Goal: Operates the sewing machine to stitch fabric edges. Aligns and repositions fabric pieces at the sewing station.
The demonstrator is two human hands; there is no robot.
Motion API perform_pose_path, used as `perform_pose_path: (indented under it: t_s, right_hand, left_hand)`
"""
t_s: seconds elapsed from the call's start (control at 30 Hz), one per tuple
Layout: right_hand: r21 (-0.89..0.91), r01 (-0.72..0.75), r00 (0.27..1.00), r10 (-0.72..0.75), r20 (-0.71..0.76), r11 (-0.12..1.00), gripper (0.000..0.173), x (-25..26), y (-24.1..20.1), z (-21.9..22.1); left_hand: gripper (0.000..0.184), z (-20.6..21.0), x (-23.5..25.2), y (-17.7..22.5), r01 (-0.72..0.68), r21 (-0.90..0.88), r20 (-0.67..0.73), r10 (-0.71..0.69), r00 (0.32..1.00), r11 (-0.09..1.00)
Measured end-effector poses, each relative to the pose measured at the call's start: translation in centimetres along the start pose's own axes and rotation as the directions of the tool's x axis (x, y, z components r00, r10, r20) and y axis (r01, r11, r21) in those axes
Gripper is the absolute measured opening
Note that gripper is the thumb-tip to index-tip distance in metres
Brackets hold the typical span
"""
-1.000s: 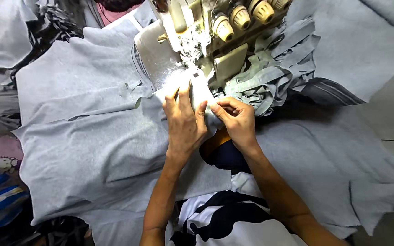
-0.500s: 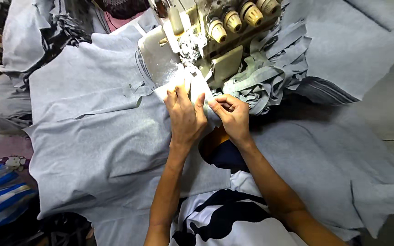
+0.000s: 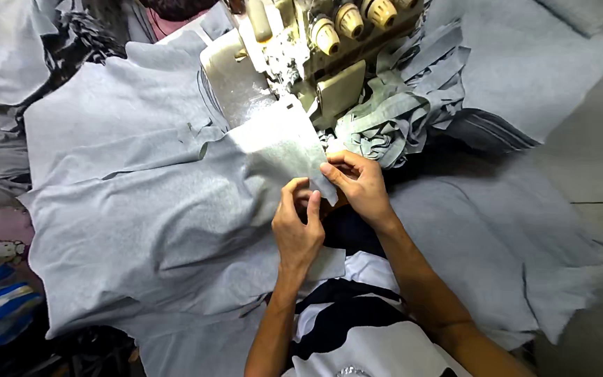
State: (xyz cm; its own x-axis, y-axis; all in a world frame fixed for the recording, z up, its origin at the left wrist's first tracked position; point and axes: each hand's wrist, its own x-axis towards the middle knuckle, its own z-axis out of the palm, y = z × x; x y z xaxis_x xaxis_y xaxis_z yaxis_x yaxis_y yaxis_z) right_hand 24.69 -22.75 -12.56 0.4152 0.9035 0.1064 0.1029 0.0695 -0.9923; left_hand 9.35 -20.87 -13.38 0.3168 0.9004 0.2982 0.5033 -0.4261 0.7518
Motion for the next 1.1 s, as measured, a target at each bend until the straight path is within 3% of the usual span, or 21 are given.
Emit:
perform_pose_path:
  t_s: [0.13,0.27,0.4,0.77,1.1]
  right_hand:
    - [0.005,-0.038,0.999,0.038,0.026,0.999,0.015,-0.7,0.1,-0.6]
    - [0.049,-0.041,0.998,0.039,0.042,0.998,0.016,-1.3,0.4,-1.1]
    - [0.089,-0.05,0.997,0.045,0.062,0.995,0.019,-1.6,0.5,-1.4]
    - [-0.104,-0.046,0.999,0.044,-0.023,0.994,0.009,-0.3,1.5,-0.6]
    - [-0.022,-0.061,0.998,0.062,0.028,0.998,0.012,-1.8,1.1,-1.9]
  left_hand:
    - [0.025,0.3,-0.8,-0.4,0.168,-0.171,0.123,-0.148,0.981,0.971]
    - [0.012,0.4,-0.2,0.1,0.315,-0.415,0.271,-0.214,0.939,0.854]
    - [0.01,0.2,-0.2,0.2,0.313,-0.531,0.291,-0.177,0.94,0.787]
    - [0.01,-0.5,-0.7,0.5,0.273,-0.493,0.273,-0.151,0.95,0.826]
    - [0.012,0.5,-0.3,1.1,0.311,-0.343,0.251,-0.232,0.94,0.887]
